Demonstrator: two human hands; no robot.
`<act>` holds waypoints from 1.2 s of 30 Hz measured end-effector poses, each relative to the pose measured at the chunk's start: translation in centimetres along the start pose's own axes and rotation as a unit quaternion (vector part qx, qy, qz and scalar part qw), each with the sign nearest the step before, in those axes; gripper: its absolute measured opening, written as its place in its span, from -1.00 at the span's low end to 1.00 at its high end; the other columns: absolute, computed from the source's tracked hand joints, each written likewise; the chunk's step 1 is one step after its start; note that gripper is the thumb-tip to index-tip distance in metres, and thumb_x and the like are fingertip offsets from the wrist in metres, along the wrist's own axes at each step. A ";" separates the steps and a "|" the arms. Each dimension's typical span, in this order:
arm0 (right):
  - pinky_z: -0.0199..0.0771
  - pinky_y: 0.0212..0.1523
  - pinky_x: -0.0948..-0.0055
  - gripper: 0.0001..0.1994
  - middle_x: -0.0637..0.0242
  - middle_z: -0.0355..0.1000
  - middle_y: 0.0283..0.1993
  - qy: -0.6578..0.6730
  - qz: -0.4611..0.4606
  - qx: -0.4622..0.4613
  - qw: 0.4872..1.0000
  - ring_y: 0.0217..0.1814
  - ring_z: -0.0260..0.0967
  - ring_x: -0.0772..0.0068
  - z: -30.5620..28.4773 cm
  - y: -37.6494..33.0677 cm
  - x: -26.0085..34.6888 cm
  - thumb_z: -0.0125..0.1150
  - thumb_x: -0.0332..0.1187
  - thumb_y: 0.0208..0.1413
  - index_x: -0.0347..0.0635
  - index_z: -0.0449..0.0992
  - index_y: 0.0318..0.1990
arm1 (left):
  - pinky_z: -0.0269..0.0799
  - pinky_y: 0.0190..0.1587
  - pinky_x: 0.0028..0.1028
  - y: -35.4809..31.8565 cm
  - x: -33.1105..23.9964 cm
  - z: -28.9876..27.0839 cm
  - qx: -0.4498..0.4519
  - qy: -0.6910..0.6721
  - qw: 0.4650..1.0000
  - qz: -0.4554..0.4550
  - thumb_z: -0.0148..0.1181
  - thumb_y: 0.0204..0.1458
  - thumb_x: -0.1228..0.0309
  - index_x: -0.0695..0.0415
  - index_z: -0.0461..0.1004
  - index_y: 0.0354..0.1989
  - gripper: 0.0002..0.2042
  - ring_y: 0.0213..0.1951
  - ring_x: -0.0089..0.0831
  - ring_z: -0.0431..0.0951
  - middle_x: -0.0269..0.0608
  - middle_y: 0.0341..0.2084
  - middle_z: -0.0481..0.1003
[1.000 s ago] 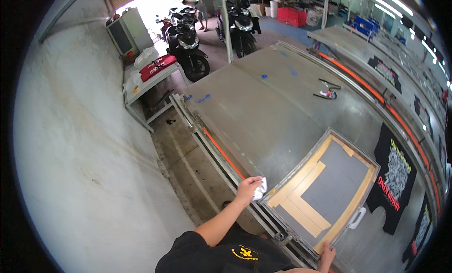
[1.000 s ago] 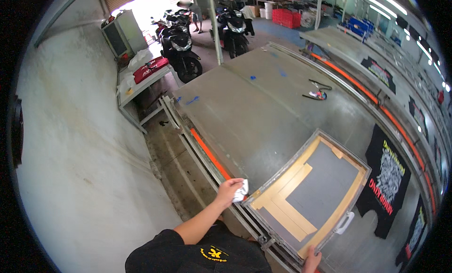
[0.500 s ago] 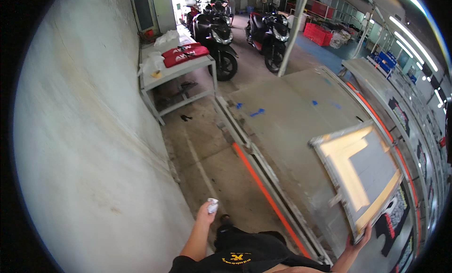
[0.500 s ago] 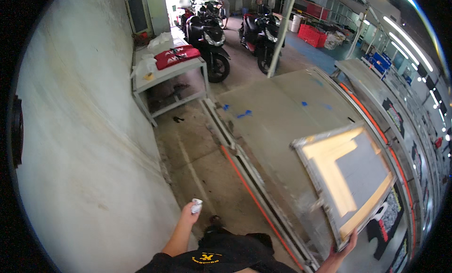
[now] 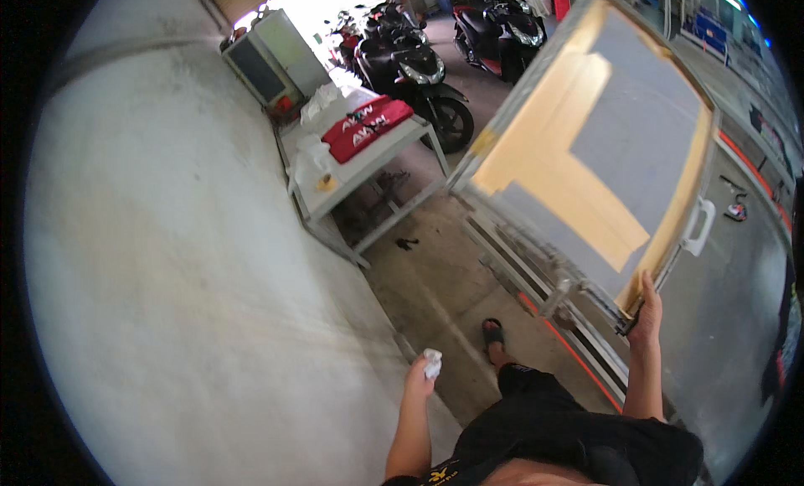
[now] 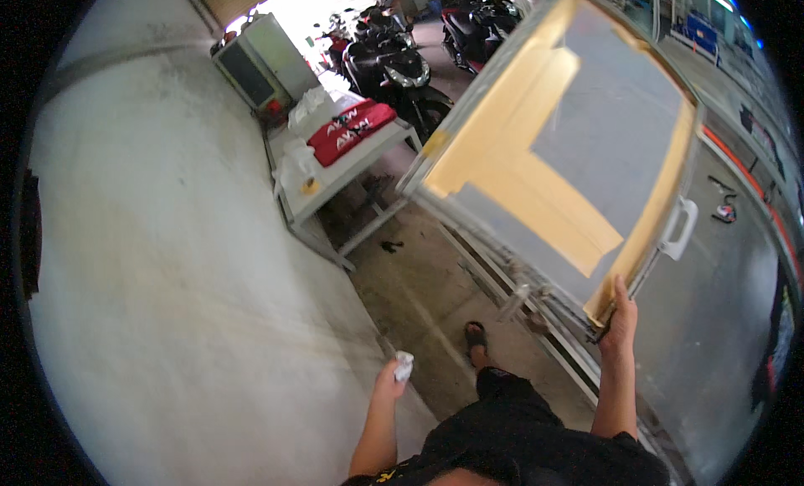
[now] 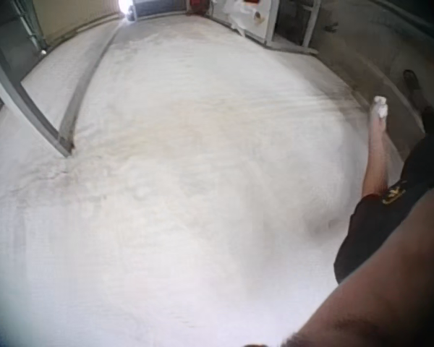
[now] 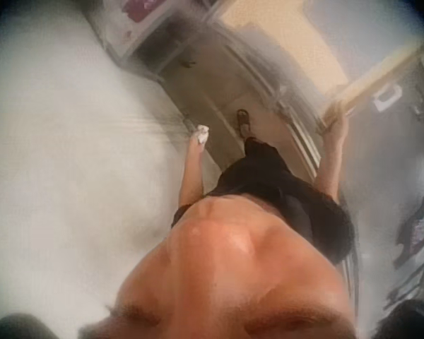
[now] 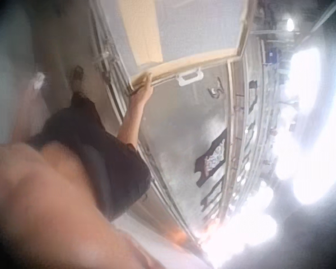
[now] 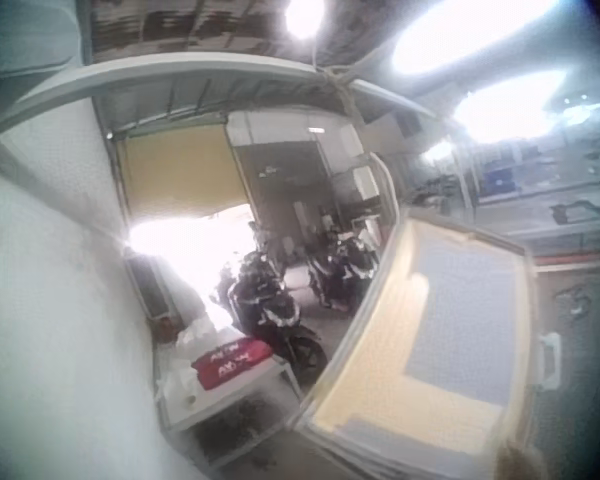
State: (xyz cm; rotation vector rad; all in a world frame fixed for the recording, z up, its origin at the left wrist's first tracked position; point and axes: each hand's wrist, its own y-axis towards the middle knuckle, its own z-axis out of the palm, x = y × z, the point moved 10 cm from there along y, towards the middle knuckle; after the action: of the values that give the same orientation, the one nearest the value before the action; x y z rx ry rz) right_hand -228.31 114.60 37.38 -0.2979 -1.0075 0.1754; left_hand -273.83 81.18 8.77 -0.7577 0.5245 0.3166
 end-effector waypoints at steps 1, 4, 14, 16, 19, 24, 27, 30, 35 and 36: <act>0.45 -0.14 0.37 -0.63 0.30 0.44 -0.21 -0.022 -0.001 0.008 1.000 -0.18 0.43 0.39 3.1 2.1 -1.9 0.22 -0.21 0.10 -0.25 0.43 -0.03 | 0.52 -0.17 -0.32 1.7 -2.3 -2.3 -0.049 0.033 0.998 0.015 0.05 0.09 0.52 0.20 0.46 -0.08 -0.78 -0.20 -0.28 0.56 -0.12 -0.24 0.53; 0.39 -0.21 0.43 -0.65 0.33 0.41 -0.23 -0.093 0.011 0.019 0.995 -0.24 0.38 0.45 11.1 8.5 -7.3 0.23 -0.25 0.08 -0.27 0.41 -0.05 | 0.51 -0.10 -0.29 1.0 -8.9 -9.8 -0.132 0.431 0.890 0.075 0.12 0.05 0.41 0.16 0.44 -0.01 -0.70 -0.13 -0.26 0.56 -0.14 -0.19 0.54; 0.45 -0.35 0.42 -0.73 0.29 0.44 -0.33 -0.067 0.112 0.078 0.988 -0.37 0.41 0.44 35.6 22.6 -15.5 0.22 -0.44 0.02 -0.30 0.42 -0.11 | 0.45 -0.12 -0.18 13.4 -21.9 -9.9 -0.111 0.828 0.530 -0.148 0.25 -0.07 0.27 -0.03 0.47 -0.05 -0.64 -0.12 -0.19 0.55 -0.13 -0.21 0.55; 0.46 -0.35 0.42 -0.74 0.29 0.44 -0.33 -0.065 0.120 0.077 0.988 -0.37 0.42 0.44 37.4 24.4 -16.4 0.22 -0.44 0.01 -0.30 0.43 -0.13 | 0.45 -0.15 -0.18 18.2 -26.1 -7.3 -0.112 0.825 0.540 -0.122 0.23 -0.06 0.27 -0.02 0.47 -0.08 -0.67 -0.15 -0.19 0.55 -0.13 -0.24 0.55; 0.46 -0.34 0.41 -0.77 0.28 0.46 -0.34 -0.052 0.143 0.056 0.987 -0.36 0.43 0.44 40.0 27.0 -18.2 0.23 -0.44 0.02 -0.30 0.45 -0.16 | 0.44 -0.20 -0.18 25.1 -31.4 -4.0 -0.088 0.829 0.541 -0.113 0.20 -0.03 0.27 0.00 0.48 -0.12 -0.72 -0.20 -0.20 0.55 -0.12 -0.29 0.55; 0.44 -0.19 0.42 -0.72 0.29 0.51 -0.27 -0.081 0.090 -0.043 0.992 -0.26 0.44 0.45 44.3 35.7 -23.9 0.27 -0.44 -0.01 -0.30 0.49 -0.11 | 0.44 -0.28 -0.19 40.0 -40.1 -0.9 -0.027 0.861 0.500 -0.092 0.15 0.01 0.28 0.02 0.49 -0.19 -0.79 -0.29 -0.20 0.56 -0.12 -0.37 0.55; 0.40 -0.09 0.43 -0.68 0.29 0.52 -0.20 -0.068 0.057 -0.083 0.993 -0.18 0.43 0.46 48.4 38.4 -22.6 0.27 -0.44 -0.01 -0.29 0.49 -0.06 | 0.44 -0.33 -0.19 46.1 -47.1 -0.2 0.053 0.940 0.336 -0.024 0.12 0.03 0.28 0.04 0.50 -0.23 -0.82 -0.34 -0.21 0.56 -0.12 -0.42 0.55; 0.38 -0.05 0.41 -0.65 0.30 0.51 -0.16 -0.063 0.039 -0.149 0.986 -0.14 0.43 0.46 47.5 40.7 -22.2 0.28 -0.44 -0.03 -0.29 0.49 -0.04 | 0.44 -0.35 -0.22 58.7 -57.5 5.2 -0.049 0.819 0.572 0.010 0.08 0.08 0.29 0.07 0.52 -0.29 -0.84 -0.36 -0.23 0.55 -0.13 -0.42 0.53; 0.39 -0.05 0.39 -0.61 0.28 0.51 -0.15 -0.065 0.048 -0.215 0.973 -0.14 0.43 0.41 47.0 48.6 -22.1 0.30 -0.41 -0.05 -0.29 0.46 -0.01 | 0.51 -0.32 -0.42 73.3 -61.9 32.0 -0.055 0.440 0.883 0.156 0.12 0.10 0.48 0.27 0.48 -0.15 -0.82 -0.33 -0.38 0.56 -0.15 -0.31 0.53; 0.39 -0.06 0.39 -0.60 0.28 0.51 -0.15 -0.064 0.044 -0.224 0.972 -0.14 0.43 0.41 47.4 51.2 -21.5 0.31 -0.41 -0.05 -0.29 0.45 -0.01 | 0.52 -0.30 -0.43 74.1 -61.6 38.2 -0.040 0.429 0.888 0.161 0.10 0.12 0.48 0.28 0.47 -0.12 -0.80 -0.31 -0.37 0.57 -0.14 -0.29 0.54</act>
State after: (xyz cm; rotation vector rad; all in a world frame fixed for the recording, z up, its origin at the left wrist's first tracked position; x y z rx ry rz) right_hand -280.38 164.75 27.08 -0.7507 -1.1577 0.0442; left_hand -345.46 154.45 24.28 -0.8741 1.4968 0.3004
